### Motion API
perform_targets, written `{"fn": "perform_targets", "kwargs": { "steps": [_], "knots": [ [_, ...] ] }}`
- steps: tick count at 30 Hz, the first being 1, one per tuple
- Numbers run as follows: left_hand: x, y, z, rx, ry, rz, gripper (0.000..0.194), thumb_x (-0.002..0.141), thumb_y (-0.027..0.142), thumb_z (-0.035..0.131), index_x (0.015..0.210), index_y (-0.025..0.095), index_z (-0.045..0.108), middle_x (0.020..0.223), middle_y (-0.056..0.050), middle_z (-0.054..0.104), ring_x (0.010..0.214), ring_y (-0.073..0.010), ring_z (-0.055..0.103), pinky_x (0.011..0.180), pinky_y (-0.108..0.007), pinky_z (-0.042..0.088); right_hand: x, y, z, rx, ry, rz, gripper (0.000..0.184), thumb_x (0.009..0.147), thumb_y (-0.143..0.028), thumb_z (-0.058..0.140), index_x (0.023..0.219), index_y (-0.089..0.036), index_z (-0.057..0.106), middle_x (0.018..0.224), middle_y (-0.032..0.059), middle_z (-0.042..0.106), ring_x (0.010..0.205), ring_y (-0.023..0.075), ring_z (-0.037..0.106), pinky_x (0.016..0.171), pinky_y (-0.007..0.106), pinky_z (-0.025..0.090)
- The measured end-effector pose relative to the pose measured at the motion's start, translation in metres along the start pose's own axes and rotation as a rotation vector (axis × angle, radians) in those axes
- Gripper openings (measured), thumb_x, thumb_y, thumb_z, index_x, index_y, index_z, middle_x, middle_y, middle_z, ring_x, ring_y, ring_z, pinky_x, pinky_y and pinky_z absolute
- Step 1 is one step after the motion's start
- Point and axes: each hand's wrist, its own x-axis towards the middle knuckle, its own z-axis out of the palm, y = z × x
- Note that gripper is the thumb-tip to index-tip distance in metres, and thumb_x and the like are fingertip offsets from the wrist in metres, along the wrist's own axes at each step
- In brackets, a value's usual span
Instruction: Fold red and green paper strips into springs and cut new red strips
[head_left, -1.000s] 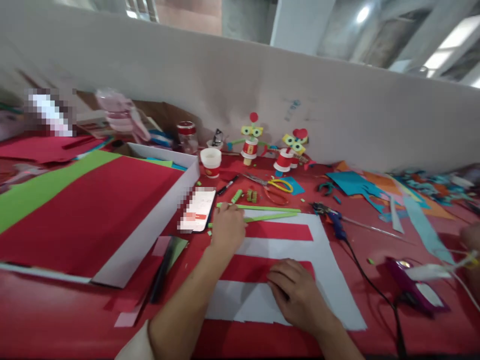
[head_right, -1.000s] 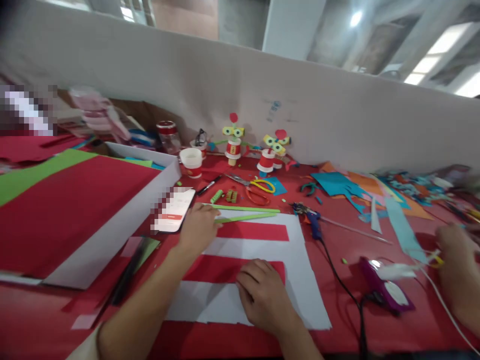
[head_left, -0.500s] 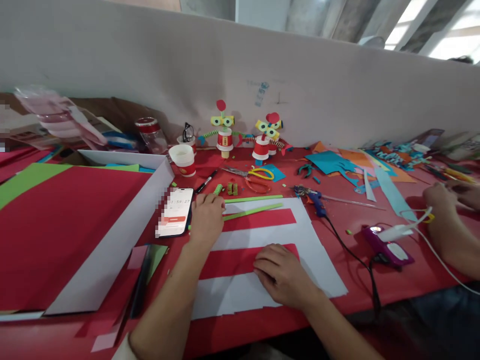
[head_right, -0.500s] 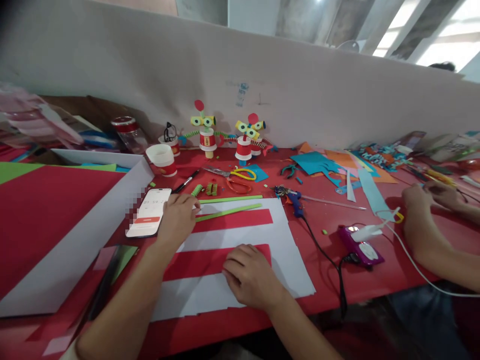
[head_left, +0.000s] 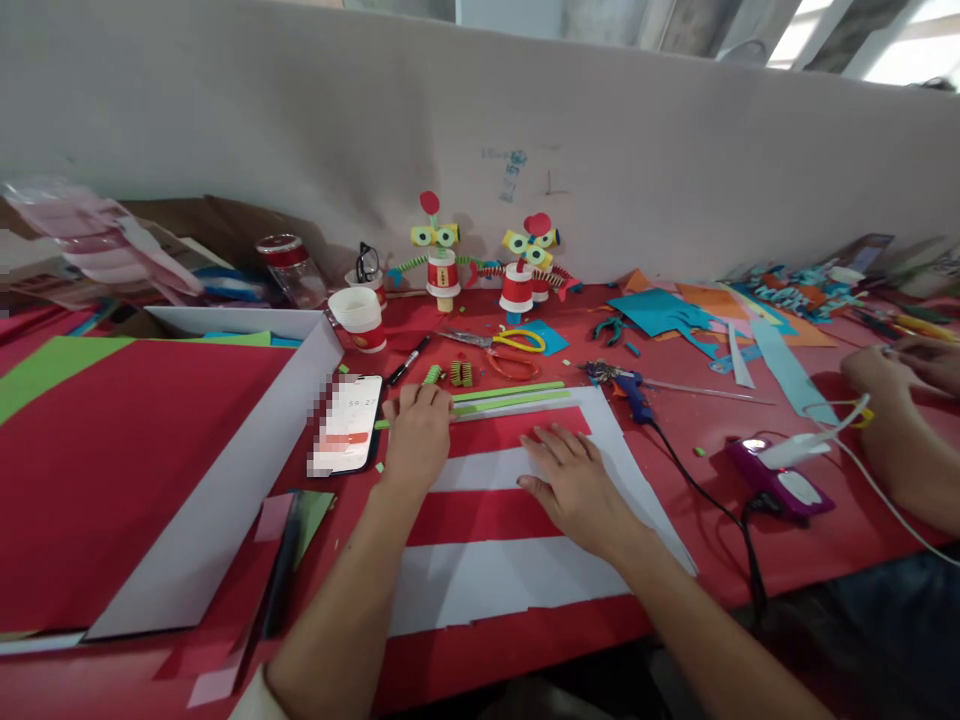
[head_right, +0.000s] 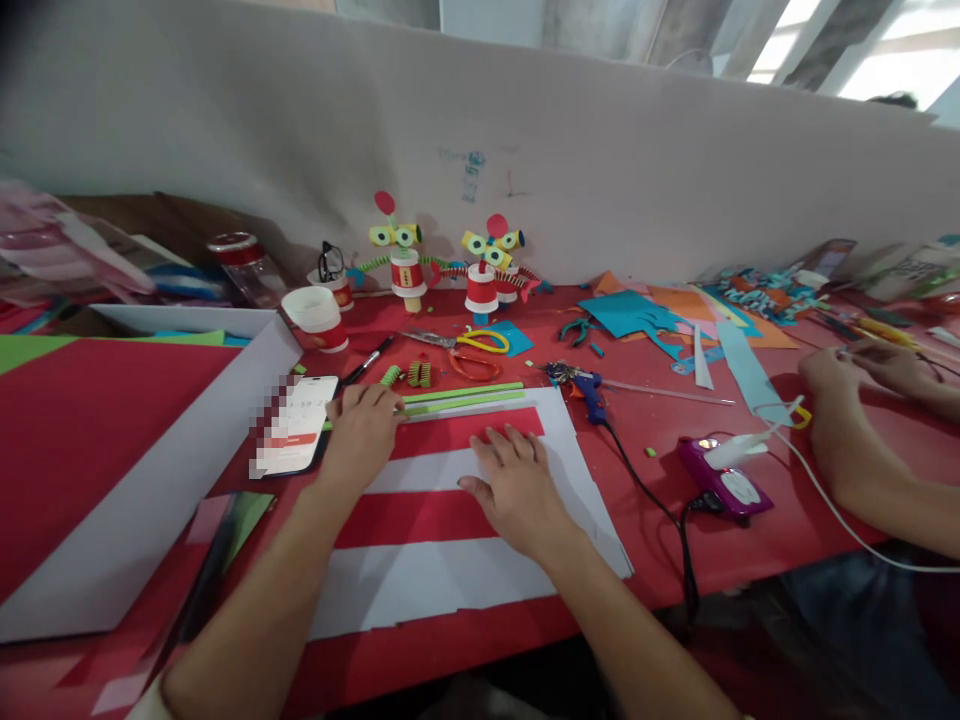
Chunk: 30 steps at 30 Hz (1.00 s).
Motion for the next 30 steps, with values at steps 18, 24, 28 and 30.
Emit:
{"fn": "perform_targets", "kwargs": {
  "steps": [18, 24, 28, 30],
  "knots": [
    [-0.011, 0.023, -0.005, -0.01, -0.149, -0.066, 0.026, 0.087, 0.017, 0.045, 0.098, 0.017, 0.068, 0.101, -0.01, 0.063, 0.097, -0.0237, 0.057, 0.078, -0.033, 0.047, -0.004, 0.01, 0.005, -0.113, 0.02, 0.046, 0.034, 0.094, -0.035, 0.045, 0.124, -0.026, 0.056, 0.133, 0.0055, 0.057, 0.123, 0.0281, 0.047, 0.101, 0.054, 0.031],
    [-0.008, 0.025, -0.007, -0.046, -0.128, -0.038, 0.032, 0.087, 0.015, 0.044, 0.113, 0.017, 0.063, 0.107, -0.011, 0.062, 0.1, -0.0244, 0.057, 0.082, -0.035, 0.048, 0.0, 0.012, 0.011, -0.111, 0.06, 0.038, 0.031, 0.094, -0.033, 0.045, 0.121, -0.026, 0.059, 0.129, 0.0062, 0.059, 0.119, 0.0287, 0.05, 0.1, 0.056, 0.033],
    [-0.021, 0.015, -0.027, -0.111, -0.085, -0.078, 0.032, 0.086, 0.017, 0.048, 0.113, 0.019, 0.065, 0.107, -0.009, 0.065, 0.098, -0.0241, 0.059, 0.084, -0.035, 0.048, -0.006, 0.009, 0.002, -0.103, 0.1, -0.015, 0.038, 0.092, -0.037, 0.047, 0.127, -0.024, 0.054, 0.136, 0.0104, 0.052, 0.123, 0.0311, 0.046, 0.101, 0.058, 0.032],
    [-0.042, 0.013, -0.034, -0.169, -0.121, -0.031, 0.031, 0.088, 0.018, 0.045, 0.111, 0.02, 0.066, 0.106, -0.007, 0.068, 0.099, -0.0226, 0.061, 0.087, -0.035, 0.049, -0.017, 0.009, -0.007, -0.054, 0.106, -0.11, 0.041, 0.09, -0.041, 0.051, 0.125, -0.021, 0.056, 0.133, 0.0114, 0.055, 0.123, 0.0292, 0.047, 0.103, 0.054, 0.033]
  ]
}}
